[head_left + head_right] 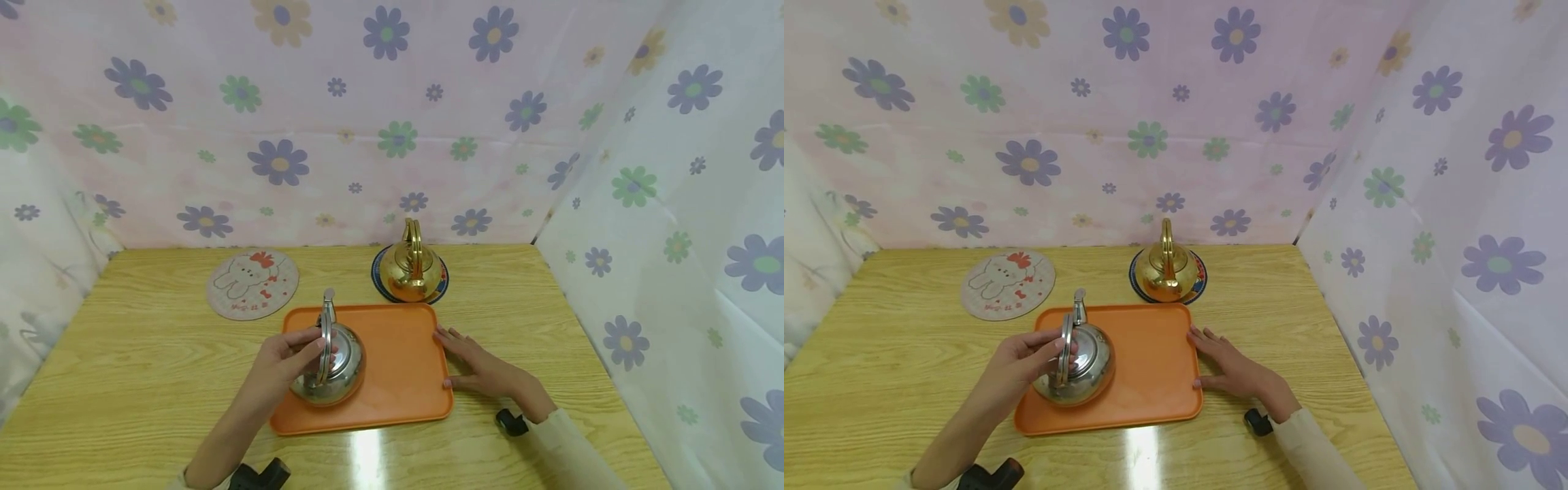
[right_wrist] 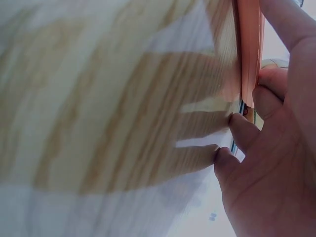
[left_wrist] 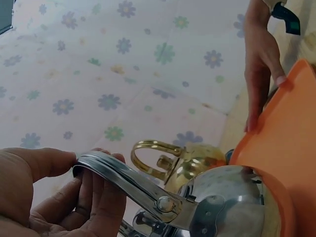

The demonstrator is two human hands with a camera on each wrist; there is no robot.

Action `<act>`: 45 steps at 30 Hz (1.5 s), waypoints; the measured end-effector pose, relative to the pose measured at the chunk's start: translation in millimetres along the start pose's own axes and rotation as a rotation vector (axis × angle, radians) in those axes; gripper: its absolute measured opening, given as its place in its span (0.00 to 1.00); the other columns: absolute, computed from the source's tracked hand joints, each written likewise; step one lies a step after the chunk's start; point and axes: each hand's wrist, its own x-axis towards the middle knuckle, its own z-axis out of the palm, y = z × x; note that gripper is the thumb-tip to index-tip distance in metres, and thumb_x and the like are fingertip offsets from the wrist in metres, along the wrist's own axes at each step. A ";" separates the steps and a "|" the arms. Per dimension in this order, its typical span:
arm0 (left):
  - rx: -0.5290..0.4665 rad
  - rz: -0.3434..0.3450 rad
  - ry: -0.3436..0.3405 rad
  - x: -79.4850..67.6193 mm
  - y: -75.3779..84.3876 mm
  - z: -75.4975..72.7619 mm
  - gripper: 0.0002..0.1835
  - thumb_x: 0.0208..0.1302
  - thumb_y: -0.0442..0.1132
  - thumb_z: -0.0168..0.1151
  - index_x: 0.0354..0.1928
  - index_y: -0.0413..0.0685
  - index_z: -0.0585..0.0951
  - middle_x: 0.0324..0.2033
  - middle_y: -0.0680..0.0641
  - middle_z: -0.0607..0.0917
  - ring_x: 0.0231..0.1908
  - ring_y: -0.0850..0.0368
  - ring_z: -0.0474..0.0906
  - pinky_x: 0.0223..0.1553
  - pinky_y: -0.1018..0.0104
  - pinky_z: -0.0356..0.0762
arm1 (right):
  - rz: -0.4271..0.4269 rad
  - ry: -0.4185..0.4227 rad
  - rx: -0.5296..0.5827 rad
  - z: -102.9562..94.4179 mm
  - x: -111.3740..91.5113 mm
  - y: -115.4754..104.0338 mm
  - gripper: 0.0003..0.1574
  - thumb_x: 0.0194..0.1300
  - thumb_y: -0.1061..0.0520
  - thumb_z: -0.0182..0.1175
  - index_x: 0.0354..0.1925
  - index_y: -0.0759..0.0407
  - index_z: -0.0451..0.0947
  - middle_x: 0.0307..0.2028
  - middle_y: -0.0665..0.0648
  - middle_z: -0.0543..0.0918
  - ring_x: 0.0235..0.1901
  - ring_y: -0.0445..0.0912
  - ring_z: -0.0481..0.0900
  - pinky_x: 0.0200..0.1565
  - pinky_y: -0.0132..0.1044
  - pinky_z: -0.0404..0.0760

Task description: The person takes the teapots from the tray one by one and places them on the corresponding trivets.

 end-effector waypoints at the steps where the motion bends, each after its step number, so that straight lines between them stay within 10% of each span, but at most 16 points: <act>1: 0.019 0.005 0.025 0.1 0.4 1.3 0.23 0.76 0.36 0.58 0.62 0.22 0.75 0.41 0.52 0.90 0.41 0.64 0.87 0.43 0.69 0.85 | -0.001 0.001 -0.001 0.1 0.2 0.4 0.54 0.71 0.49 0.64 0.80 0.65 0.47 0.80 0.68 0.47 0.78 0.70 0.41 0.70 0.75 0.40; 18: 0.051 0.015 0.208 0.0 1.1 11.3 0.17 0.70 0.31 0.63 0.55 0.23 0.80 0.39 0.43 0.90 0.35 0.63 0.85 0.35 0.72 0.83 | 0.002 0.016 0.000 1.2 1.7 -0.2 0.54 0.69 0.51 0.67 0.79 0.66 0.49 0.79 0.69 0.48 0.78 0.70 0.41 0.70 0.75 0.40; 45: 0.089 0.173 0.229 -3.8 -9.4 9.7 0.12 0.69 0.28 0.62 0.47 0.21 0.82 0.30 0.52 0.89 0.29 0.64 0.83 0.27 0.73 0.80 | 0.001 0.008 0.018 2.1 1.2 0.6 0.53 0.70 0.51 0.65 0.79 0.67 0.49 0.80 0.69 0.47 0.78 0.70 0.41 0.70 0.75 0.40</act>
